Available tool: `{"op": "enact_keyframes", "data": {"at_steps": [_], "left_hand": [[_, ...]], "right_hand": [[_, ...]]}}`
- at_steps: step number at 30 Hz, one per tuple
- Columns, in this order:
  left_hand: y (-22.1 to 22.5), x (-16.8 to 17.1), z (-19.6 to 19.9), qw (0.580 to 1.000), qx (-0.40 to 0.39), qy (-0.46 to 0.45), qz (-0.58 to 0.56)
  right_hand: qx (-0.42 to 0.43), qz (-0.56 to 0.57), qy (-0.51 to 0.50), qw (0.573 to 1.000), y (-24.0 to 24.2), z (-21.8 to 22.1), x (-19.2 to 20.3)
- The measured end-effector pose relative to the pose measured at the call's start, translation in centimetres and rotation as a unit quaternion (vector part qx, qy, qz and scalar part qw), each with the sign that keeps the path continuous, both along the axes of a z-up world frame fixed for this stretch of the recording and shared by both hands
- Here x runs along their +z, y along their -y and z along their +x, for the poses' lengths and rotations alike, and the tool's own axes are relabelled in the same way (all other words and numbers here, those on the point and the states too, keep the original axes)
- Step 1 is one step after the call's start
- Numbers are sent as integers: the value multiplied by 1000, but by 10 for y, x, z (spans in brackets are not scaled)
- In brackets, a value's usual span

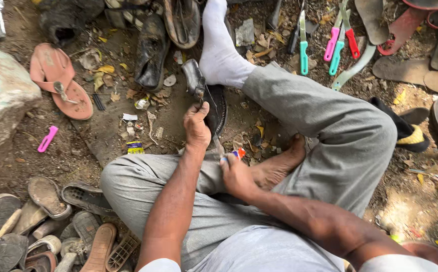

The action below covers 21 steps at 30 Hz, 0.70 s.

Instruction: The person repairs shoes by hand using small knives to trim, scrape, and adjust parts of various footwear while sitting on the ground outdoors.

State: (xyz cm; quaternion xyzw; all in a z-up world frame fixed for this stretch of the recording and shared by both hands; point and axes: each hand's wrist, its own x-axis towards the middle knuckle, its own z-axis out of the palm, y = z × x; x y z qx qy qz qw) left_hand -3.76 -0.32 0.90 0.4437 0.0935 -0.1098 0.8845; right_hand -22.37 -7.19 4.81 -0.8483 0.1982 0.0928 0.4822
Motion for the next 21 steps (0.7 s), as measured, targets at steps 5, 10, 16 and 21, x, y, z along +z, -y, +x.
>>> {"op": "enact_keyframes", "data": {"at_steps": [5, 10, 16, 21], "left_hand": [[-3, 21, -8, 983, -11, -129, -128], [-9, 39, -7, 972, 31, -124, -196], [-27, 49, 3, 984, 88, -99, -123], [-35, 49, 18, 767, -1, 8, 642]], "right_hand": [[-62, 56, -70, 994, 14, 53, -1], [-105, 122, -49, 986, -26, 10, 39], [-95, 146, -18, 985, -19, 22, 32], [-33, 110, 48, 992, 43, 61, 42]]}}
